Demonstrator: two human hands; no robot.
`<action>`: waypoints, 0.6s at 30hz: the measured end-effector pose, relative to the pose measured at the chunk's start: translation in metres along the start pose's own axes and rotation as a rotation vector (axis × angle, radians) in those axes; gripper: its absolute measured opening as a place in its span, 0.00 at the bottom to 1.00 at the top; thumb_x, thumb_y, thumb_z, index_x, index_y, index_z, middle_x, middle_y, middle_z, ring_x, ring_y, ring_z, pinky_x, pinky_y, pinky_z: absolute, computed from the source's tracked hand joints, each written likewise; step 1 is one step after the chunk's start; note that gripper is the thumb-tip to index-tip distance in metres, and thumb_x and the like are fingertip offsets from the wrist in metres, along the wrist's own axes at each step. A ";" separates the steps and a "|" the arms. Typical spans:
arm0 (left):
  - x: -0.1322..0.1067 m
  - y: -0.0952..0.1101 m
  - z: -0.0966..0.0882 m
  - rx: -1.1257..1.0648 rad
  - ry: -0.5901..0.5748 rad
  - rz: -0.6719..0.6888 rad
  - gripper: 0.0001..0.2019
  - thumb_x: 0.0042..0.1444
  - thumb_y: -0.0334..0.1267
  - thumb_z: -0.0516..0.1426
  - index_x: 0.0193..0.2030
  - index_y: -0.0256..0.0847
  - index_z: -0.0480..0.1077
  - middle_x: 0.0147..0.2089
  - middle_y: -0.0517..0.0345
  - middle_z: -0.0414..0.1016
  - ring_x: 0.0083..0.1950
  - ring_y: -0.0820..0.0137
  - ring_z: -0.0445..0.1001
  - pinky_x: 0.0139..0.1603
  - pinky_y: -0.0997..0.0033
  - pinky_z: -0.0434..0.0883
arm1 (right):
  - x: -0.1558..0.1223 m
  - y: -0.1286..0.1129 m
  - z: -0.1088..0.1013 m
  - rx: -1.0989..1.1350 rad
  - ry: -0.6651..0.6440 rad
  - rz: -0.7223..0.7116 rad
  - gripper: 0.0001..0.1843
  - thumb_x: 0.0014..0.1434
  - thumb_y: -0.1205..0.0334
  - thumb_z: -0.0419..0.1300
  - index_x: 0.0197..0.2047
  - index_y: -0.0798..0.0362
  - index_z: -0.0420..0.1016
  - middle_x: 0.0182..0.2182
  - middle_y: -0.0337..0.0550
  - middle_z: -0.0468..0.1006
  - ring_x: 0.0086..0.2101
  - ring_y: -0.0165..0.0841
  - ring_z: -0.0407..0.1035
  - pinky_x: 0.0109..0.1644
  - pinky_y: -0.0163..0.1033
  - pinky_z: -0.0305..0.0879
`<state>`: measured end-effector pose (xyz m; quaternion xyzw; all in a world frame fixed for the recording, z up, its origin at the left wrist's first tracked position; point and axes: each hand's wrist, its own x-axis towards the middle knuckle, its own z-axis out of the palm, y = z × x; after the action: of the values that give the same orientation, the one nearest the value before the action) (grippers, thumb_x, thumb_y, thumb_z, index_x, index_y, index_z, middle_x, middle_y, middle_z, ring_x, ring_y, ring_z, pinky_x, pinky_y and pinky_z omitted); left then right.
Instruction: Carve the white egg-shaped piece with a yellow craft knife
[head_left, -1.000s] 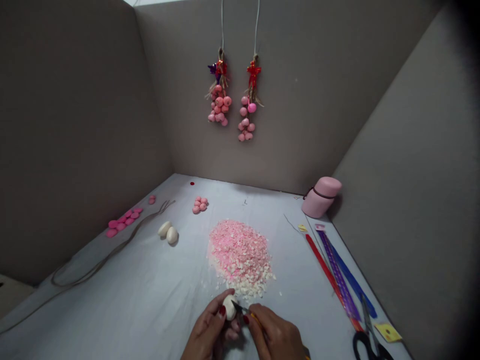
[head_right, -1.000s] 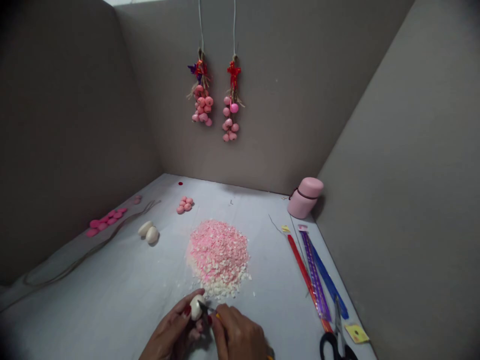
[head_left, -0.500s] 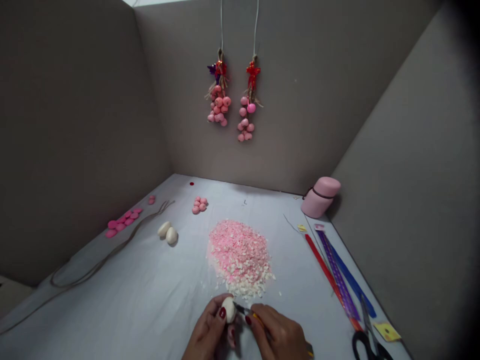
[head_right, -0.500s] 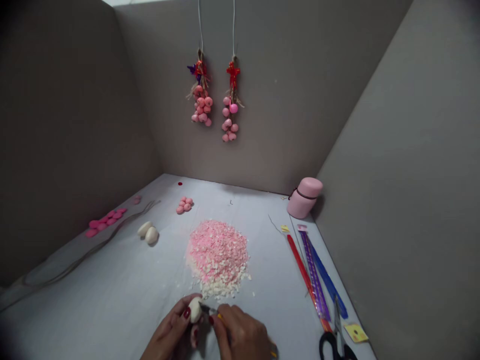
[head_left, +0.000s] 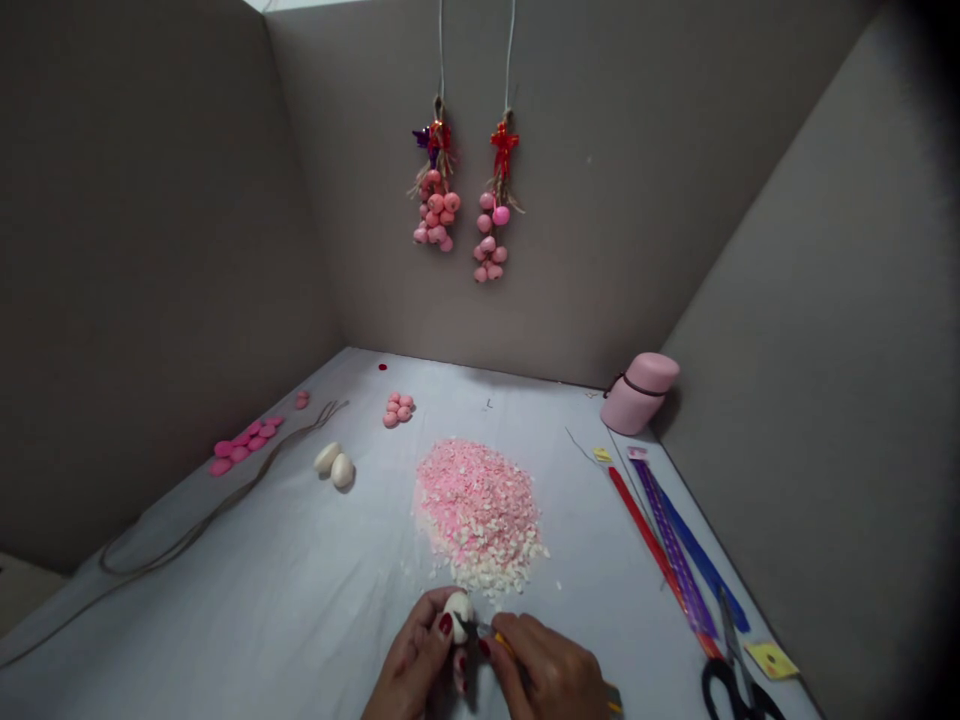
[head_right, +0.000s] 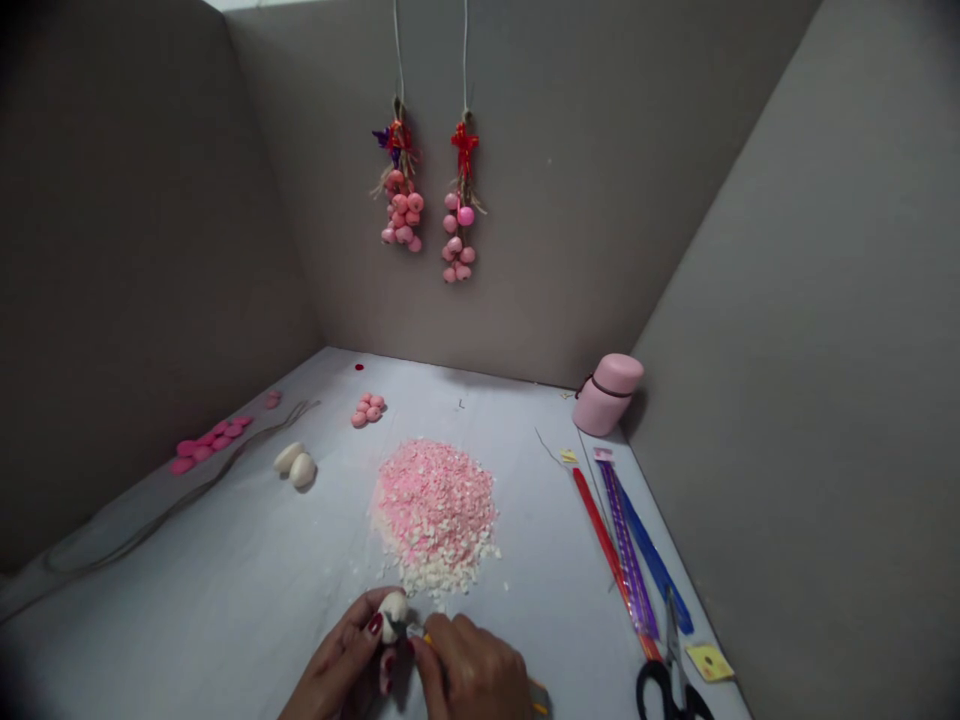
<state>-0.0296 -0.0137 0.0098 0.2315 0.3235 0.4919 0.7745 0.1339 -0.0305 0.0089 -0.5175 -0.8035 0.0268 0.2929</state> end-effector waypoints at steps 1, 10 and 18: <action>0.000 0.000 -0.001 0.009 -0.003 0.008 0.15 0.47 0.48 0.68 0.38 0.41 0.79 0.23 0.63 0.73 0.23 0.79 0.66 0.25 0.78 0.60 | 0.000 0.000 0.001 0.004 0.004 0.003 0.27 0.74 0.56 0.36 0.32 0.50 0.72 0.22 0.37 0.75 0.21 0.30 0.73 0.25 0.32 0.62; -0.005 -0.002 -0.005 0.085 -0.002 0.021 0.17 0.47 0.50 0.67 0.40 0.42 0.78 0.27 0.62 0.72 0.25 0.77 0.65 0.26 0.76 0.59 | 0.003 0.004 -0.006 -0.034 0.016 0.094 0.29 0.74 0.53 0.36 0.30 0.49 0.71 0.21 0.36 0.75 0.20 0.30 0.73 0.25 0.32 0.61; -0.005 0.000 -0.002 0.123 0.017 0.089 0.19 0.48 0.49 0.66 0.46 0.45 0.77 0.30 0.60 0.75 0.30 0.72 0.69 0.34 0.70 0.63 | 0.005 0.003 -0.009 0.144 0.105 0.138 0.27 0.73 0.50 0.39 0.32 0.49 0.73 0.23 0.38 0.77 0.23 0.30 0.75 0.28 0.30 0.64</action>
<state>-0.0328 -0.0178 0.0095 0.2884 0.3493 0.5068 0.7334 0.1387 -0.0269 0.0175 -0.5501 -0.7454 0.0774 0.3684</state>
